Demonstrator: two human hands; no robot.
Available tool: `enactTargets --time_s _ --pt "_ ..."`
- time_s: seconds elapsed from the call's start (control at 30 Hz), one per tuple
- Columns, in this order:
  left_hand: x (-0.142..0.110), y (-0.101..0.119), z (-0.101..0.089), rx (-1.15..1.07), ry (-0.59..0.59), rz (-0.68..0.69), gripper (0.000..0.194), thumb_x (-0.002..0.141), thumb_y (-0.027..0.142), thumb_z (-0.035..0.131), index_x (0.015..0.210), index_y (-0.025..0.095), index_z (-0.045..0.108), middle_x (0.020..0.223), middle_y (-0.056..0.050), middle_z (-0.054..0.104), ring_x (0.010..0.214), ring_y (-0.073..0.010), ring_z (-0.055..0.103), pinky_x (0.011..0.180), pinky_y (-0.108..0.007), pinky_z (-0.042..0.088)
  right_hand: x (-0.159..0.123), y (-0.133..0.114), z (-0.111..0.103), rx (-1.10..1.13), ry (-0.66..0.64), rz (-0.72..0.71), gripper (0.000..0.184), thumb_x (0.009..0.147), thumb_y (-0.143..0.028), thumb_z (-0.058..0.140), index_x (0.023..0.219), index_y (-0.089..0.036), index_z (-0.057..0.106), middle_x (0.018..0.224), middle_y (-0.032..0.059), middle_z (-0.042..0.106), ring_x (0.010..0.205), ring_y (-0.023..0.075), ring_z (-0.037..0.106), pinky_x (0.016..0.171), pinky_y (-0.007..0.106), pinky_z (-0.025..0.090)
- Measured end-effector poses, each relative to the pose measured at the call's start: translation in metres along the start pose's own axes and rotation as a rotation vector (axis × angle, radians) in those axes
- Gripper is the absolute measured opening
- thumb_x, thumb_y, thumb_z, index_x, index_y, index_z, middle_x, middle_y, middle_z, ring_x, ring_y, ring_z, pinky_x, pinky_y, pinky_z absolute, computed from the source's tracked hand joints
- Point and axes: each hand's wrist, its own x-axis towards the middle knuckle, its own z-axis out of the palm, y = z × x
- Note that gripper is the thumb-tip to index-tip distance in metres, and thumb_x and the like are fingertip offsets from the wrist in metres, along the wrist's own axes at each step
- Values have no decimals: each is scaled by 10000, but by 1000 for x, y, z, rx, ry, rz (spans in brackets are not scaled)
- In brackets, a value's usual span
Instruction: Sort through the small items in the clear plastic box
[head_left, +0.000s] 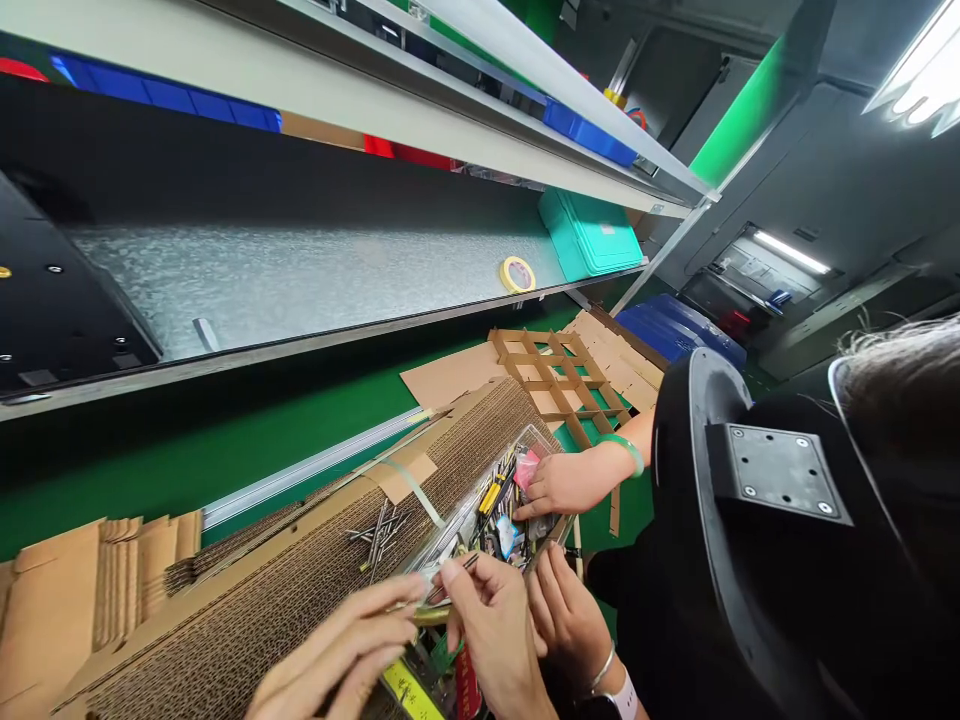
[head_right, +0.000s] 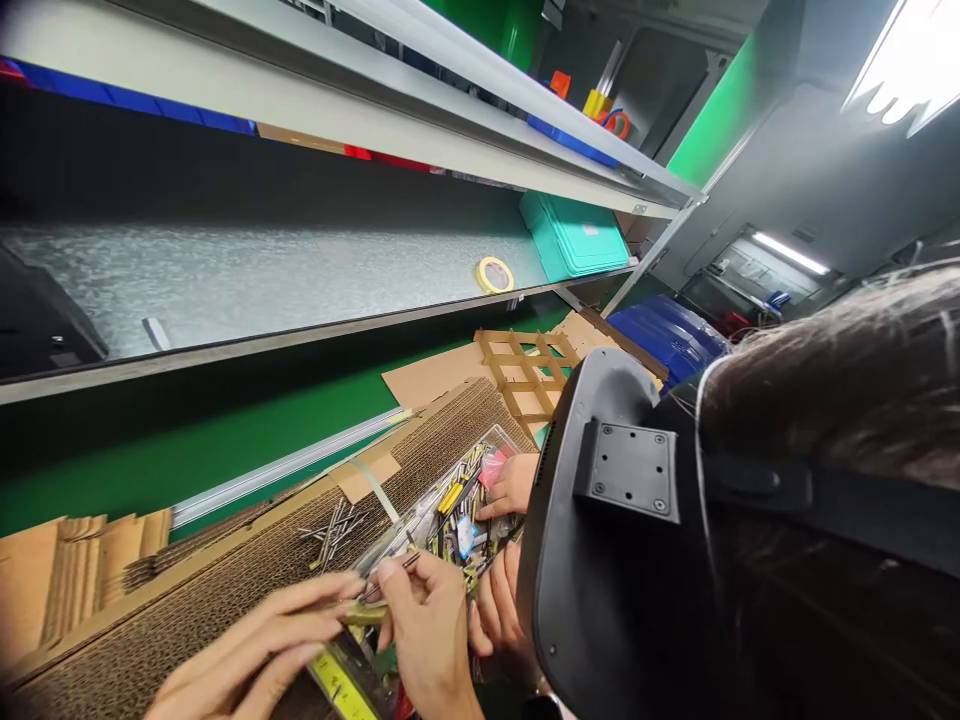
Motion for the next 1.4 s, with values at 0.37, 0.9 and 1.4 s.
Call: enactTargets --time_s 0.37,0.9,1.4 --pt "55 -54 -15 219 -223 -537 369 947 550 476 945 320 765 1298 -29 658 1226 -290 568 1101 -519 382 6 22 -2 -337 25 -44 546 975 -623 543 796 -129 693 706 53 733 453 54 482 444 186 302" --pt "59 -70 -46 -219 0 -881 680 749 781 698 1105 204 762 1207 -77 758 1122 -281 681 957 -316 500 12 29 5 -51 -150 49 802 894 -834 458 885 -83 740 692 85 726 366 39 469 371 145 285" --pt "58 -2 -38 -977 -22 -958 430 789 431 874 1123 174 789 1167 -94 751 1041 -191 663 953 -247 552 -16 -8 0 48 -186 -10 739 927 -783 472 1080 -105 720 838 94 741 434 50 528 397 165 266"
